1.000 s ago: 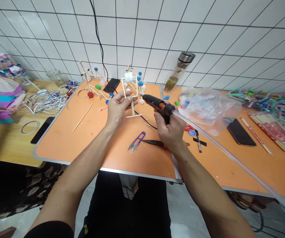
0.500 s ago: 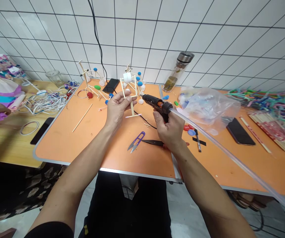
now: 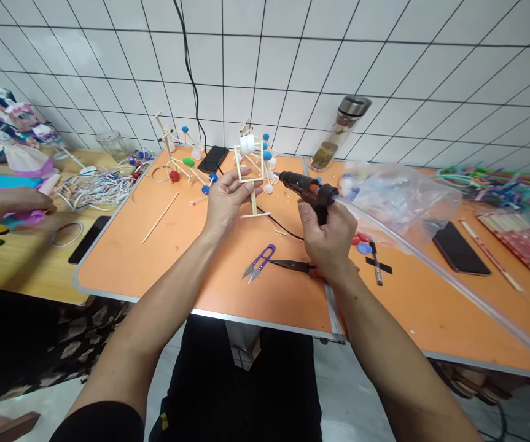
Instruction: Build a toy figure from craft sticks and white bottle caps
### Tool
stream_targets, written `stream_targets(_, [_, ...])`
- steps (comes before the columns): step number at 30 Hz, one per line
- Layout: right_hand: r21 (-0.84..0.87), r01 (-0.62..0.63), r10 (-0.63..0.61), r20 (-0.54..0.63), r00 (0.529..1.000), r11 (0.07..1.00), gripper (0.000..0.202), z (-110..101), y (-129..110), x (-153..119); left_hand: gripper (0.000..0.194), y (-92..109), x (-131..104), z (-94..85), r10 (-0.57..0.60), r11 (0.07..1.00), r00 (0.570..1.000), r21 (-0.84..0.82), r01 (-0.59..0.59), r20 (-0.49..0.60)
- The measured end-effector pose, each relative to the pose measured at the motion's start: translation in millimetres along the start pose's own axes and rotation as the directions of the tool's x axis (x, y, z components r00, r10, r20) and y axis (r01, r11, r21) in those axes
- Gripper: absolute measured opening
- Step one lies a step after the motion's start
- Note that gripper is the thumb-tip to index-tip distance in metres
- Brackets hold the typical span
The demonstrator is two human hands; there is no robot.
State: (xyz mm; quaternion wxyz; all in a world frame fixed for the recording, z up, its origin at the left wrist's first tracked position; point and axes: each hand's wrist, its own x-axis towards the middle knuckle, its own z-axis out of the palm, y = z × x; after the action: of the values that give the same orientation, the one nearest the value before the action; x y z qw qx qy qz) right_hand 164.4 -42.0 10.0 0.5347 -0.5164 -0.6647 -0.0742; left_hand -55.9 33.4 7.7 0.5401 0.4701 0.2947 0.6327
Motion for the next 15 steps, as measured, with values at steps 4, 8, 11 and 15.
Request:
stream_targets(4, [0.010, -0.010, 0.010, -0.020, 1.000, 1.000, 0.037, -1, 1, 0, 0.049, 1, 0, 0.5, -0.014, 1.000, 1.000, 0.019, 0.014, 0.000])
stream_targets(8, [0.073, -0.074, 0.077, -0.043, 0.996, 0.995, 0.040, -1, 5, -1, 0.052, 2, -1, 0.0, -0.022, 0.999, 1.000, 0.037, 0.022, 0.022])
stream_targets(11, [0.158, -0.137, 0.146, -0.050, 0.988, 0.978, 0.044, 0, 9, -2, 0.055, 2, -1, -2.0, -0.032, 0.999, 0.998, 0.029, 0.030, 0.056])
stream_targets(15, [0.236, -0.129, 0.150, -0.075, 0.986, 0.963, 0.047, 4, 15, 1, 0.059, 2, -1, -3.6, -0.074, 0.997, 0.993, 0.023, 0.072, 0.093])
